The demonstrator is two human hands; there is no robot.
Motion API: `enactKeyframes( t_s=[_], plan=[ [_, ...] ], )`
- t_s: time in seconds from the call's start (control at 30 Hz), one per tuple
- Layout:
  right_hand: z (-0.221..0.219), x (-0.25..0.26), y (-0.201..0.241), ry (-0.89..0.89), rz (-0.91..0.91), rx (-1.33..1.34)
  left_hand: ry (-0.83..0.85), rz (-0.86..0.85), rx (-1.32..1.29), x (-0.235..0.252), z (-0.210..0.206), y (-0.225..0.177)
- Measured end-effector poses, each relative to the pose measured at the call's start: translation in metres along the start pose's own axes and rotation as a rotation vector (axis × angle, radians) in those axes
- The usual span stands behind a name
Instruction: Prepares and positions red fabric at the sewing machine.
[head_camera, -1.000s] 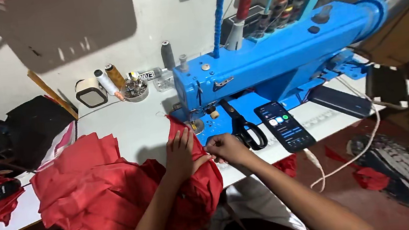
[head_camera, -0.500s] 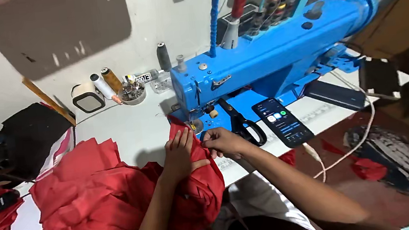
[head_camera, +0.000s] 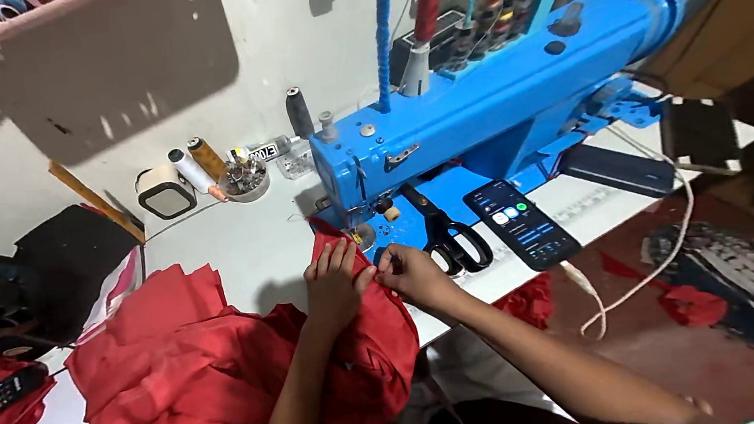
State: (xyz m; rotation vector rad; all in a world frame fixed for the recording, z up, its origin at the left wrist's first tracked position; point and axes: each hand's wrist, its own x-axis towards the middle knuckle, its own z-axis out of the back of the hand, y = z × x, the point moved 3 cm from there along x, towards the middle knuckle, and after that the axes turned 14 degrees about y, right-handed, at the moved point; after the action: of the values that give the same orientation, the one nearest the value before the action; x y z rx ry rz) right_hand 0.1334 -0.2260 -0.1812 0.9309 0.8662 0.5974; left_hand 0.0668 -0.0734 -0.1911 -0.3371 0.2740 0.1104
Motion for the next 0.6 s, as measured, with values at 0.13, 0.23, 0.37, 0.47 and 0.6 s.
enactKeyframes(
  t_s=[0.13, 0.23, 0.37, 0.47, 0.6],
  plan=[
    [-0.003, -0.004, -0.003, -0.052, 0.008, -0.052, -0.023, 0.087, -0.034, 0.004, 0.002, -0.008],
    [-0.004, -0.007, -0.004, -0.072, 0.017, -0.134, -0.003, 0.124, -0.043, 0.005, 0.005, -0.014],
    [-0.017, -0.015, -0.002, -0.162, 0.099, -0.419, 0.037, 0.122, -0.050, 0.005, 0.006, -0.013],
    [-0.030, -0.021, -0.008, -0.269, 0.175, -0.619, 0.047, 0.091, -0.031, 0.004, 0.003, -0.008],
    [-0.041, -0.033, -0.020, -0.421, 0.348, -0.769, 0.080, 0.075, -0.008, 0.001, 0.001, -0.005]
  ],
)
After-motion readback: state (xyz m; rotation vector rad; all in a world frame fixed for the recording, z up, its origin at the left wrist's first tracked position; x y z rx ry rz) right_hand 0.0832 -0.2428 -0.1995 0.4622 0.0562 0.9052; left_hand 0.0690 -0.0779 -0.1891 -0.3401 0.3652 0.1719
